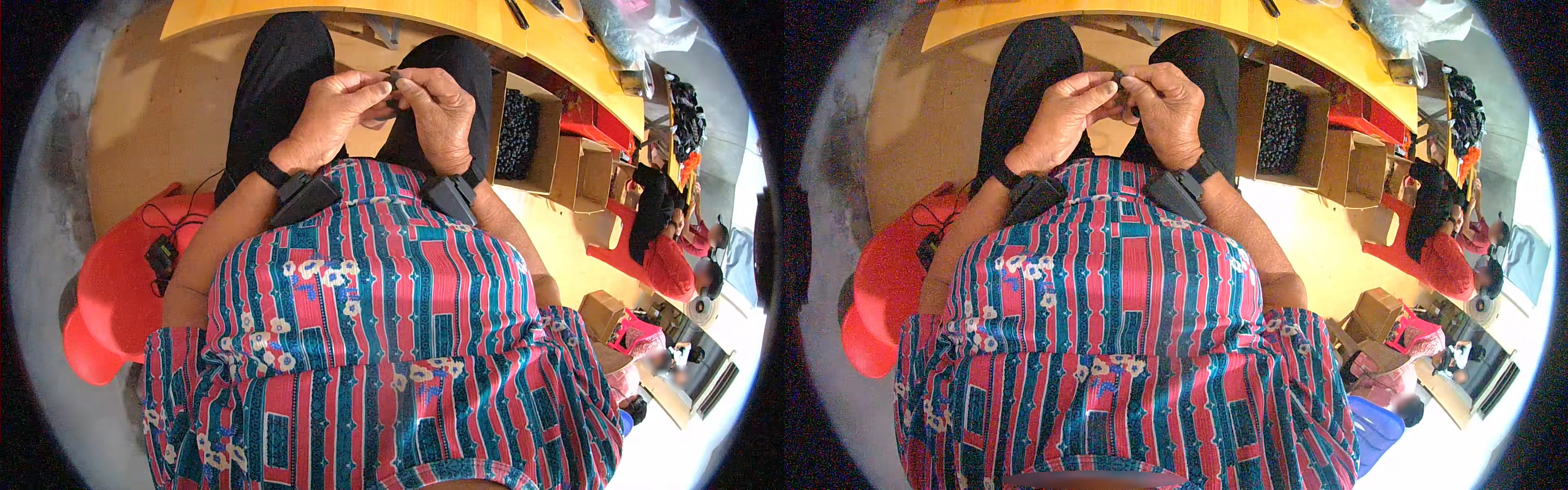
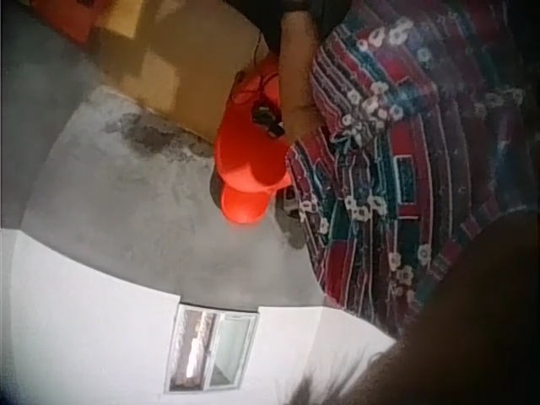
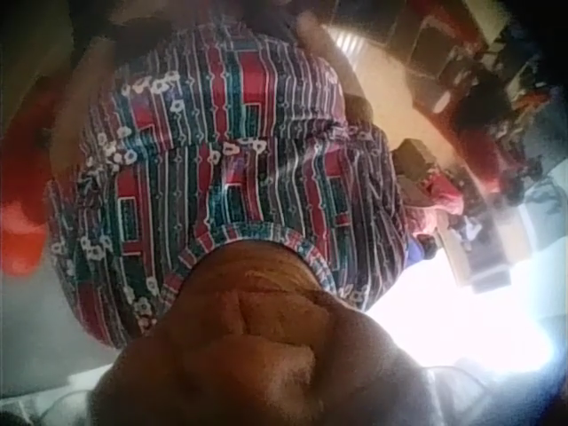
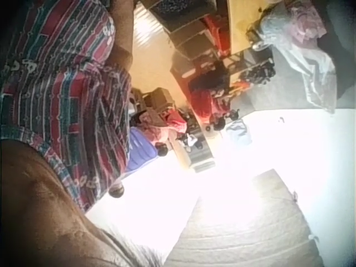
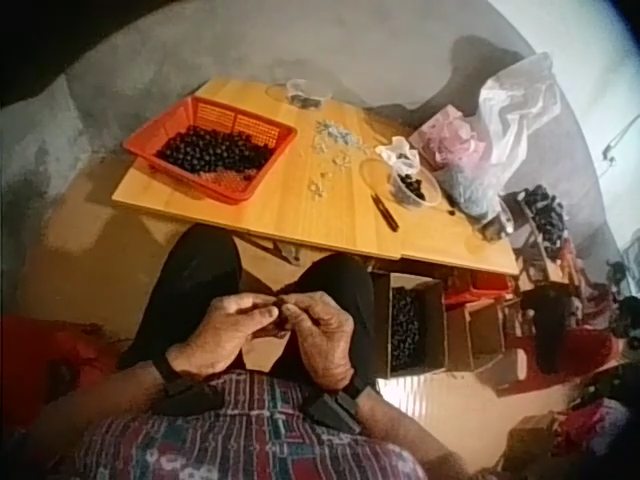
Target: The person assembles small components by picking up metal pins from the table and inserting them into black rubber pieces by hand.
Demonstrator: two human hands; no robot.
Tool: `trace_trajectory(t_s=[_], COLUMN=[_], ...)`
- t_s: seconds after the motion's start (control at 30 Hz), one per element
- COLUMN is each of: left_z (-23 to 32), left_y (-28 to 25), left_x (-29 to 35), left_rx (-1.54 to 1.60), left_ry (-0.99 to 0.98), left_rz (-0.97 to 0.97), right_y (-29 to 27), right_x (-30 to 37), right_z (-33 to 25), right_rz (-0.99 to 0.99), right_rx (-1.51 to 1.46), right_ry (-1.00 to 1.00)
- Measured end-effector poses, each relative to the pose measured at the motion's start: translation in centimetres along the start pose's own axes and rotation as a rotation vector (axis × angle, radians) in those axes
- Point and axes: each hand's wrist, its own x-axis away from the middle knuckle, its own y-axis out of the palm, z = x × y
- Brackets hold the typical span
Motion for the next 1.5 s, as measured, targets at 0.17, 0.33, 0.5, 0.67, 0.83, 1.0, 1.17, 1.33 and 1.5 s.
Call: trace_trajectory(t_s=[0.17, 0.33, 0.5, 0.67, 0.83, 1.0, 1.17, 1.33, 1.5], left_z=[1.4, 3.3, 4.2, 4.6, 4.7, 4.5, 4.2, 3.6, 3.5], left_y=[0.5, 1.3, 2.2, 3.4, 4.1, 4.2, 4.3, 4.0, 4.1], left_x=[0.1, 0.3, 0.1, 0.3, 0.0, -0.1, -0.4, -0.9, -1.0], left_rx=[-0.143, -0.274, -0.322, -0.253, -0.371, -0.295, -0.212, -0.26, -0.368], left_ry=[0.064, 0.112, 0.141, 0.171, 0.216, 0.189, 0.166, 0.201, 0.218], left_rz=[-0.001, -0.029, -0.04, -0.046, -0.045, -0.053, -0.046, -0.046, -0.036], right_y=[-0.4, -1.0, -2.0, -2.7, -4.0, -4.0, -4.0, -3.9, -3.5], right_x=[-0.6, -1.4, -2.2, -2.3, -2.9, -2.8, -2.8, -2.6, -2.3], right_z=[-0.5, -1.9, -3.3, -4.1, -3.5, -4.0, -3.9, -2.9, -3.4], right_rz=[-0.047, -0.073, -0.11, -0.142, -0.179, -0.199, -0.201, -0.187, -0.131], right_rx=[0.089, 0.183, 0.322, 0.25, 0.331, 0.186, 0.062, -0.058, -0.084], right_ry=[-0.12, -0.202, -0.333, -0.259, -0.389, -0.253, -0.128, -0.043, 0.076])
